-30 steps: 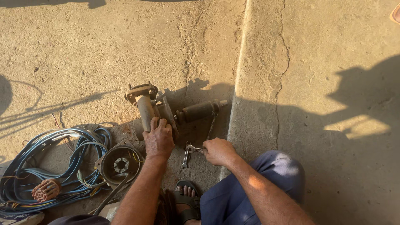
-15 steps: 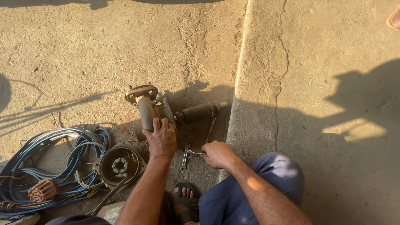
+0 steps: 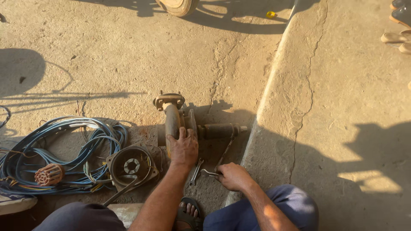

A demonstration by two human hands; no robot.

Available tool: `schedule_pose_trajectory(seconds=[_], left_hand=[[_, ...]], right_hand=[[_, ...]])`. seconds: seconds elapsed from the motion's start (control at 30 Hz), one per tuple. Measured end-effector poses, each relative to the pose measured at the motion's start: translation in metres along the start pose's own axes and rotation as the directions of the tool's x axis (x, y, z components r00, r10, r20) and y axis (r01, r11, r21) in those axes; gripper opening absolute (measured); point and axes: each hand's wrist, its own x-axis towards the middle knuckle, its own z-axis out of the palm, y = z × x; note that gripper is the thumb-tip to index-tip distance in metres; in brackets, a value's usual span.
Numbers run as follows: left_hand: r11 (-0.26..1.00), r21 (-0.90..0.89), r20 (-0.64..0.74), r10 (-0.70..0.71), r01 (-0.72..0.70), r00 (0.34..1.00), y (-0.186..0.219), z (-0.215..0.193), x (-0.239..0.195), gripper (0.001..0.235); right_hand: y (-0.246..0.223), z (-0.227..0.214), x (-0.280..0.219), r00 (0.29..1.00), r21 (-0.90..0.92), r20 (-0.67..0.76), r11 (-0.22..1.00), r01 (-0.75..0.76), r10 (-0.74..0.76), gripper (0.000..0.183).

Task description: The person sits on the ground and uses a wrench to loosen bolts on a mechanical part. They then use a hammer to tap the part and separate its components.

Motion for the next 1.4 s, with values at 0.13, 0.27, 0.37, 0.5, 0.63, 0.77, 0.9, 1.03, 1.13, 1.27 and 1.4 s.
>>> schedule_pose_trajectory(seconds=[0.13, 0.27, 0.37, 0.5, 0.63, 0.77, 0.9, 1.03, 1.13, 1.27, 1.4], left_hand=[[1.000, 0.007, -0.077, 0.018, -0.017, 0.997, -0.002, 0.008, 0.004, 0.036], [0.994, 0.102, -0.150, 0.051, -0.036, 0.987, -0.003, 0.015, 0.003, 0.039], [0.994, 0.093, -0.080, 0.069, -0.061, 0.994, -0.002, 0.017, 0.002, 0.039], [0.997, 0.079, -0.042, 0.029, -0.026, 0.999, 0.001, 0.014, 0.007, 0.039], [0.998, -0.063, -0.158, -0.034, 0.024, 0.987, 0.007, 0.025, 0.007, 0.034], [0.993, -0.116, -0.231, -0.042, 0.015, 0.972, -0.001, 0.033, 0.009, 0.032], [0.998, -0.049, -0.266, 0.012, -0.026, 0.964, -0.006, 0.028, 0.007, 0.035], [0.999, -0.027, -0.175, 0.012, -0.017, 0.984, -0.002, 0.014, 0.003, 0.037], [0.997, -0.072, -0.086, 0.004, -0.010, 0.996, -0.008, 0.005, 0.002, 0.033], [0.996, -0.092, -0.124, -0.018, 0.006, 0.992, -0.001, 0.007, 0.000, 0.033], [0.998, 0.058, -0.033, 0.010, -0.008, 0.999, -0.001, 0.007, 0.001, 0.041]], right_hand=[[-0.001, -0.002, 0.002, 1.000, 0.000, -0.008, 1.000, 0.020, -0.020, 0.026], [-0.004, -0.005, 0.003, 0.999, 0.003, -0.015, 0.999, 0.032, -0.032, 0.028], [-0.004, -0.007, 0.002, 0.999, -0.013, 0.049, 1.000, -0.020, 0.021, 0.029], [-0.008, -0.008, 0.006, 0.987, 0.008, 0.134, 0.996, -0.092, 0.090, 0.031], [0.006, 0.002, 0.012, 0.994, 0.019, 0.108, 1.000, -0.025, 0.023, 0.031], [0.018, 0.010, 0.027, 0.996, -0.012, 0.081, 1.000, 0.025, -0.024, 0.031], [0.023, 0.016, 0.034, 0.994, -0.065, 0.111, 0.998, 0.007, 0.000, 0.029], [0.025, 0.018, 0.032, 0.996, -0.037, 0.070, 0.998, 0.051, -0.049, 0.030], [0.017, 0.015, 0.035, 0.996, -0.053, 0.090, 0.998, 0.031, -0.026, 0.030], [0.013, 0.014, 0.022, 0.996, -0.038, 0.074, 0.998, 0.049, -0.046, 0.030], [-0.001, 0.006, 0.016, 0.974, -0.040, 0.168, 0.988, -0.150, 0.155, 0.028]])
